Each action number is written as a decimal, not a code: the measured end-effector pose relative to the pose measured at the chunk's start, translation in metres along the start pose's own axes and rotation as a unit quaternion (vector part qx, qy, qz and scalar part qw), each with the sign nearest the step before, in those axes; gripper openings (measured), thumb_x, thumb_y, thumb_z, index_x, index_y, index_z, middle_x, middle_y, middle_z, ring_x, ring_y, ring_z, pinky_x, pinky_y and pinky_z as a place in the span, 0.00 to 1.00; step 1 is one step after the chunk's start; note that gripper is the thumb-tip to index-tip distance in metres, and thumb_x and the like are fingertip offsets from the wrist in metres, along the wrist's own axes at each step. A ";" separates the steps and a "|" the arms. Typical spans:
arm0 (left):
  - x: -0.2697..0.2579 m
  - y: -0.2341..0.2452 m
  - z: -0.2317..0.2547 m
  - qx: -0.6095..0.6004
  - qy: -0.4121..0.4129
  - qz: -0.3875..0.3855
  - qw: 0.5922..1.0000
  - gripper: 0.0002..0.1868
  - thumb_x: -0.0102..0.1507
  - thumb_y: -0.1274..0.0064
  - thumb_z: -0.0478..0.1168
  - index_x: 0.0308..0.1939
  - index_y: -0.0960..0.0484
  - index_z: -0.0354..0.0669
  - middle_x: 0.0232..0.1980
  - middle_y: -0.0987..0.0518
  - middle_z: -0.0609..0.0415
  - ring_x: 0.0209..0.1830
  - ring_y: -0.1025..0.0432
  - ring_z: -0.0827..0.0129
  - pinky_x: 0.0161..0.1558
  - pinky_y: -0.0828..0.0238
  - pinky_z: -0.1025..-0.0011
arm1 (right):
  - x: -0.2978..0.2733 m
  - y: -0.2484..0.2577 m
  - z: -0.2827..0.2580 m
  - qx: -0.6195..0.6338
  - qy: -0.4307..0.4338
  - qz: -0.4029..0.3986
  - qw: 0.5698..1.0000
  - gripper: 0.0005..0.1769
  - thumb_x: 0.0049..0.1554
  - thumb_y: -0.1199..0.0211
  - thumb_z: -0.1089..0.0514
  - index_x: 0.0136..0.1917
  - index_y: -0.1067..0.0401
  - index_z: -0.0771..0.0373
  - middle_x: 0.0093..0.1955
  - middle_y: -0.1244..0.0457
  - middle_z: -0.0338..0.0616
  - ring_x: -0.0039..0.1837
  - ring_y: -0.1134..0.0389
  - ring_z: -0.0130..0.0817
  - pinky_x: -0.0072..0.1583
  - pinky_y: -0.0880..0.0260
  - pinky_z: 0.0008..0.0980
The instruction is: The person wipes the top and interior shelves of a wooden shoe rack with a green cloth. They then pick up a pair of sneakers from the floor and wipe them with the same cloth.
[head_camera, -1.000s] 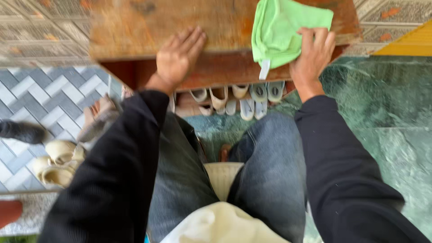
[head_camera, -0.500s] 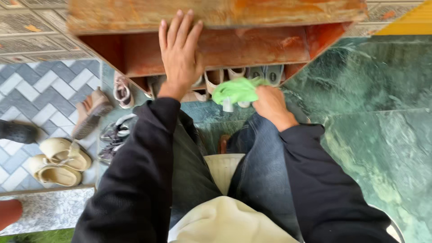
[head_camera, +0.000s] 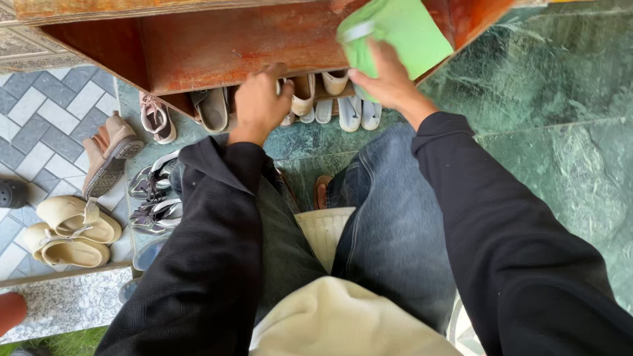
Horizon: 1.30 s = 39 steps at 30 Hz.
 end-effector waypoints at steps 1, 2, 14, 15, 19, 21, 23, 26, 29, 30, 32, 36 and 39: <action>0.004 -0.004 0.002 0.003 0.007 -0.003 1.000 0.18 0.64 0.45 0.46 0.56 0.18 0.44 0.51 0.18 0.41 0.52 0.25 0.45 0.50 0.29 0.51 | 0.009 -0.007 0.005 -0.021 -0.018 0.008 1.000 0.38 0.66 0.35 0.44 0.79 0.45 0.65 0.78 0.52 0.67 0.81 0.53 0.63 0.77 0.53 0.55; 0.004 -0.006 0.001 0.008 0.014 -0.009 1.000 0.19 0.64 0.44 0.46 0.56 0.18 0.44 0.51 0.19 0.39 0.50 0.26 0.44 0.49 0.29 0.50 | 0.015 -0.017 0.009 -0.039 -0.037 0.015 0.998 0.33 0.68 0.39 0.44 0.79 0.42 0.58 0.81 0.50 0.61 0.83 0.51 0.57 0.80 0.51 0.51; 0.009 0.002 0.013 -0.056 -0.030 0.054 0.996 0.16 0.64 0.44 0.44 0.54 0.17 0.43 0.47 0.17 0.42 0.50 0.24 0.46 0.51 0.29 0.52 | 0.077 -0.005 0.098 -0.187 -0.210 0.150 0.948 0.37 0.66 0.47 0.35 0.76 0.42 0.63 0.76 0.49 0.62 0.77 0.55 0.59 0.74 0.62 0.62; 0.010 0.003 0.013 -0.059 -0.023 0.062 0.996 0.15 0.64 0.45 0.43 0.52 0.17 0.43 0.47 0.16 0.44 0.50 0.24 0.47 0.51 0.28 0.52 | 0.085 -0.013 0.084 -0.181 -0.200 0.163 0.949 0.37 0.65 0.45 0.35 0.75 0.39 0.63 0.73 0.46 0.61 0.75 0.51 0.58 0.73 0.59 0.60; 0.013 0.004 0.017 -0.078 -0.008 0.117 0.990 0.11 0.65 0.46 0.41 0.49 0.17 0.43 0.46 0.15 0.49 0.49 0.23 0.50 0.52 0.28 0.53 | 0.095 -0.077 -0.037 -0.178 0.088 0.191 0.961 0.36 0.66 0.37 0.36 0.75 0.36 0.61 0.75 0.43 0.59 0.78 0.48 0.54 0.74 0.56 0.62; 0.015 0.010 0.013 -0.098 -0.006 0.143 0.985 0.11 0.65 0.47 0.40 0.49 0.17 0.43 0.46 0.15 0.49 0.50 0.23 0.51 0.53 0.28 0.54 | 0.085 -0.125 -0.078 -0.156 0.111 0.052 0.980 0.39 0.61 0.38 0.42 0.80 0.43 0.55 0.82 0.52 0.53 0.83 0.60 0.52 0.75 0.62 0.64; 0.011 0.008 0.009 -0.150 0.007 0.157 0.976 0.12 0.65 0.48 0.39 0.50 0.16 0.44 0.45 0.16 0.48 0.51 0.23 0.51 0.54 0.27 0.56 | 0.082 -0.141 -0.085 -0.146 0.155 0.056 0.975 0.37 0.64 0.39 0.45 0.82 0.44 0.54 0.83 0.54 0.53 0.83 0.61 0.51 0.76 0.62 0.63; 0.002 0.015 0.004 -0.112 -0.014 0.177 0.978 0.13 0.64 0.46 0.41 0.51 0.17 0.42 0.49 0.16 0.47 0.52 0.24 0.50 0.53 0.28 0.56 | 0.083 -0.134 -0.037 -0.110 0.108 0.027 0.988 0.33 0.66 0.41 0.50 0.82 0.41 0.51 0.84 0.51 0.48 0.85 0.59 0.47 0.78 0.62 0.59; 0.004 0.009 0.006 -0.087 0.015 0.116 0.989 0.14 0.64 0.46 0.41 0.51 0.17 0.40 0.48 0.17 0.44 0.51 0.25 0.47 0.52 0.29 0.53 | 0.075 -0.061 0.075 -0.086 -0.020 0.128 0.988 0.27 0.68 0.39 0.43 0.76 0.34 0.52 0.77 0.40 0.47 0.79 0.45 0.46 0.78 0.54 0.49; 0.008 0.010 0.006 -0.085 0.014 0.116 0.989 0.14 0.63 0.46 0.41 0.51 0.17 0.41 0.49 0.17 0.45 0.52 0.25 0.48 0.53 0.29 0.54 | 0.066 -0.030 0.103 -0.147 -0.010 0.212 0.966 0.32 0.68 0.36 0.41 0.76 0.35 0.61 0.77 0.42 0.58 0.75 0.46 0.56 0.73 0.54 0.54; 0.013 0.008 0.010 -0.079 0.016 0.118 0.990 0.15 0.62 0.45 0.43 0.51 0.17 0.43 0.52 0.17 0.45 0.55 0.25 0.48 0.55 0.29 0.55 | 0.042 0.005 0.159 -0.222 -0.086 0.208 0.949 0.30 0.65 0.43 0.43 0.72 0.33 0.65 0.72 0.41 0.63 0.72 0.44 0.60 0.70 0.51 0.55; 0.015 -0.006 0.017 -0.114 0.019 0.114 0.987 0.25 0.63 0.45 0.44 0.63 0.24 0.42 0.64 0.24 0.41 0.67 0.32 0.45 0.68 0.35 0.54 | 0.063 -0.019 0.172 -0.166 -0.001 0.280 0.945 0.24 0.65 0.43 0.50 0.69 0.30 0.66 0.72 0.39 0.62 0.73 0.42 0.61 0.68 0.47 0.53; 0.021 0.000 0.011 -0.049 0.012 0.199 0.979 0.33 0.62 0.43 0.47 0.70 0.31 0.39 0.72 0.33 0.36 0.76 0.41 0.41 0.74 0.45 0.47 | 0.137 -0.114 0.102 -0.015 0.004 0.199 0.980 0.17 0.65 0.44 0.52 0.61 0.27 0.64 0.65 0.35 0.58 0.69 0.39 0.56 0.69 0.43 0.51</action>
Point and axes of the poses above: each hand's wrist, its own x-axis towards the middle knuckle, its own y-axis out of the back of the hand, z = x × y, the point moved 5 cm from there along x, towards the middle knuckle
